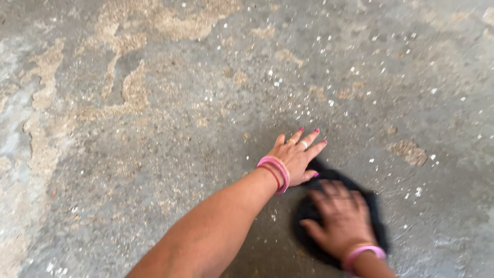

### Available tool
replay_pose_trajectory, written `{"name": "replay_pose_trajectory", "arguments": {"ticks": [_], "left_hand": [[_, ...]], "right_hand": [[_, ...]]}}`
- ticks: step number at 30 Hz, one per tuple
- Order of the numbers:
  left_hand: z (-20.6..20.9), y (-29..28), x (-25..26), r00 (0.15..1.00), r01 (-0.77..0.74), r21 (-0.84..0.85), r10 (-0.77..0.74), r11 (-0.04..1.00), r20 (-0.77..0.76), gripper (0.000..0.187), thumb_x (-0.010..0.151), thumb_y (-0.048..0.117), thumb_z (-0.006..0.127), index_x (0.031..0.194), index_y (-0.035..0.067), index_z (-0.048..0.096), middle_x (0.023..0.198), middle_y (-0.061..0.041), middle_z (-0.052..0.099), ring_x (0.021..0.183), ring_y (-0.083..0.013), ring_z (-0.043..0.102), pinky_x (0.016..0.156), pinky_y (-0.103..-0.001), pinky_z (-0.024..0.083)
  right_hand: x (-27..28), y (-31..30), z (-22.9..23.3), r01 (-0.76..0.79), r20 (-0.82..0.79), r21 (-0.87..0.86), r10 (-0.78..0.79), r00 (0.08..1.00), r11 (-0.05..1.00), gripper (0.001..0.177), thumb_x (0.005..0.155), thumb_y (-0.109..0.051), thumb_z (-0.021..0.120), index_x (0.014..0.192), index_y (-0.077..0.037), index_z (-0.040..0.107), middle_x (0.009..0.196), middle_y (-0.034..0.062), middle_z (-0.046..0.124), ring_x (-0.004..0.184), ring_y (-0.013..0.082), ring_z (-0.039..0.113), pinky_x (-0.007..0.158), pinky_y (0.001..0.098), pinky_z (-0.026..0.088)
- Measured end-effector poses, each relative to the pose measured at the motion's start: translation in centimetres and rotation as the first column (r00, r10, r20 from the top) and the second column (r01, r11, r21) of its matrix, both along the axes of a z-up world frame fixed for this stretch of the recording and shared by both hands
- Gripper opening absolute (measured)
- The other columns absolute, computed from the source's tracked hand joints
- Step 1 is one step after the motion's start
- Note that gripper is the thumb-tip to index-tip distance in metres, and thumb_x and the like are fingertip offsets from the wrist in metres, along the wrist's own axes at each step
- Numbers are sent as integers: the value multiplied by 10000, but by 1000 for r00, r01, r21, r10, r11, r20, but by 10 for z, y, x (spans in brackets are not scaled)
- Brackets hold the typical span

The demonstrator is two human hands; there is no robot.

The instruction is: The person wrings out a black cloth in a bucket and wipes a concrete floor by hand, moving the cloth across the surface multiple times.

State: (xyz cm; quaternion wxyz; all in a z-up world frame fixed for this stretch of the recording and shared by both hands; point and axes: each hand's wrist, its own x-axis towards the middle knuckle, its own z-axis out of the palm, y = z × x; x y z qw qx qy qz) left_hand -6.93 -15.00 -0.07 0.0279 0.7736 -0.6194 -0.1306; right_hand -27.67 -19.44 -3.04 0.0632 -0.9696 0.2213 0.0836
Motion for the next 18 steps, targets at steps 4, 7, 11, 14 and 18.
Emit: {"name": "replay_pose_trajectory", "arguments": {"ticks": [4, 7, 11, 14, 18], "left_hand": [[10, 4, 3, 998, 34, -16, -33, 999, 46, 808, 907, 426, 649, 1594, 257, 260, 1700, -65, 160, 1528, -339, 234, 1091, -534, 308], [13, 10, 7, 996, 47, -54, -43, 997, 74, 807, 914, 358, 646, 1610, 256, 251, 1701, -73, 170, 1533, -335, 231, 1089, -534, 305], [15, 18, 11, 998, 10, -31, -8, 999, 60, 800, 913, 345, 640, 1604, 261, 246, 1708, -78, 152, 1545, -342, 195, 1077, -530, 304], [16, 17, 15, 999, -26, -15, 27, 1000, 30, 787, 926, 376, 626, 1600, 266, 236, 1700, -89, 142, 1538, -380, 165, 1089, -552, 281], [19, 11, 14, 997, -78, -21, 77, 997, -10, 779, 936, 420, 613, 1598, 269, 233, 1687, -93, 148, 1534, -406, 137, 1112, -603, 227]], "right_hand": [[-51, -81, -26, 245, 160, -180, -218, 963, 953, 812, 714, -636, 650, 1425, -271, 508, 1559, 13, 439, 1471, 242, 363, 1177, 525, 289], [-76, -102, -57, 423, 331, -277, -327, 885, 863, 842, 760, -657, 634, 1497, -270, 512, 1574, 67, 492, 1483, 298, 414, 1169, 574, 320], [-61, -61, -87, 573, 482, -324, -390, 785, 753, 888, 769, -669, 683, 1531, -257, 490, 1555, 131, 554, 1440, 365, 487, 1165, 594, 361], [-23, -13, -81, 382, 366, -195, -294, 883, 904, 1006, 536, -658, 758, 1450, -313, 518, 1514, 121, 490, 1337, 370, 468, 1093, 646, 370], [42, 46, -58, -2, 221, 19, -3, 975, 1000, 1031, 635, -652, 760, 1522, -228, 450, 1589, 192, 355, 1414, 440, 333, 1077, 652, 277]]}}
